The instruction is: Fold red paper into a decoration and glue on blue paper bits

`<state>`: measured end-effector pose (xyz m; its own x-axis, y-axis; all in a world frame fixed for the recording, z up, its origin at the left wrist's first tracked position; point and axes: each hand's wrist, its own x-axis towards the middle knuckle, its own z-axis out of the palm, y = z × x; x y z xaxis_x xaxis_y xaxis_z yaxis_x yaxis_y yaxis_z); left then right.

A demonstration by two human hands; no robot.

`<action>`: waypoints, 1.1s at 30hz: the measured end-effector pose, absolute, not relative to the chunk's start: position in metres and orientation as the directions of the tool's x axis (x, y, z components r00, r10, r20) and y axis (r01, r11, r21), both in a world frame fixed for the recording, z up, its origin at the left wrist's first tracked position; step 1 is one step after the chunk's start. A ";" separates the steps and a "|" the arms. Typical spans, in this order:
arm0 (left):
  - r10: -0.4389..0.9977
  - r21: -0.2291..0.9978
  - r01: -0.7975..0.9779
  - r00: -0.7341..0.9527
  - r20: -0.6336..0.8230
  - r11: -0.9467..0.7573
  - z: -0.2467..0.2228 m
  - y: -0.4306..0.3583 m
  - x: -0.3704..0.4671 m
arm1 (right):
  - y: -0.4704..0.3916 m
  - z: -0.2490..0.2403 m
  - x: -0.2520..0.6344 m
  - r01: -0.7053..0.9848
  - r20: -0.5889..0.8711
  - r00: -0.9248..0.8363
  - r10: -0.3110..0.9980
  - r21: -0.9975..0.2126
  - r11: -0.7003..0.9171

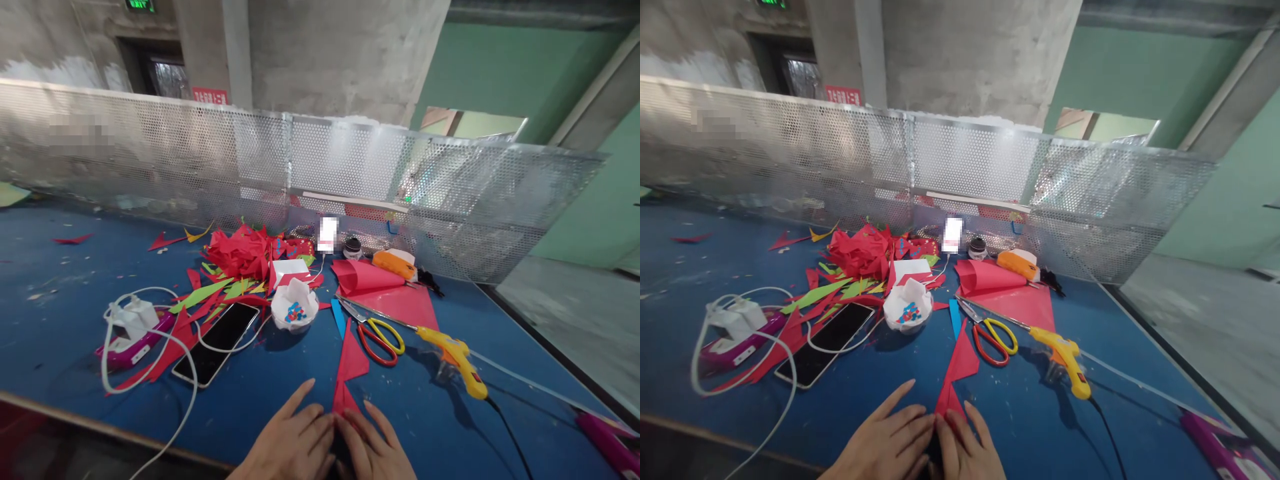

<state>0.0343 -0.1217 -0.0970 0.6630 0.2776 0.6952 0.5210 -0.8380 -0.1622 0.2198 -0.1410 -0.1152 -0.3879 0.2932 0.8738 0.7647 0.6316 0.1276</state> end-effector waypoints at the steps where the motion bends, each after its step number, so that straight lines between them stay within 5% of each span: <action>1: 0.282 -0.151 0.518 0.661 0.695 -0.842 -0.096 -0.122 0.035 | -0.142 -0.116 0.220 0.767 0.869 -0.393 0.299 0.130 0.629; 19: 0.285 -0.143 0.508 0.669 0.687 -0.849 -0.081 -0.128 0.037 | -0.155 -0.107 0.228 0.762 0.851 -0.410 0.328 0.123 0.635; 33: 0.341 -0.087 0.487 0.717 0.608 -0.869 -0.071 -0.130 0.034 | -0.173 -0.094 0.236 0.800 0.766 -0.390 0.512 0.007 0.600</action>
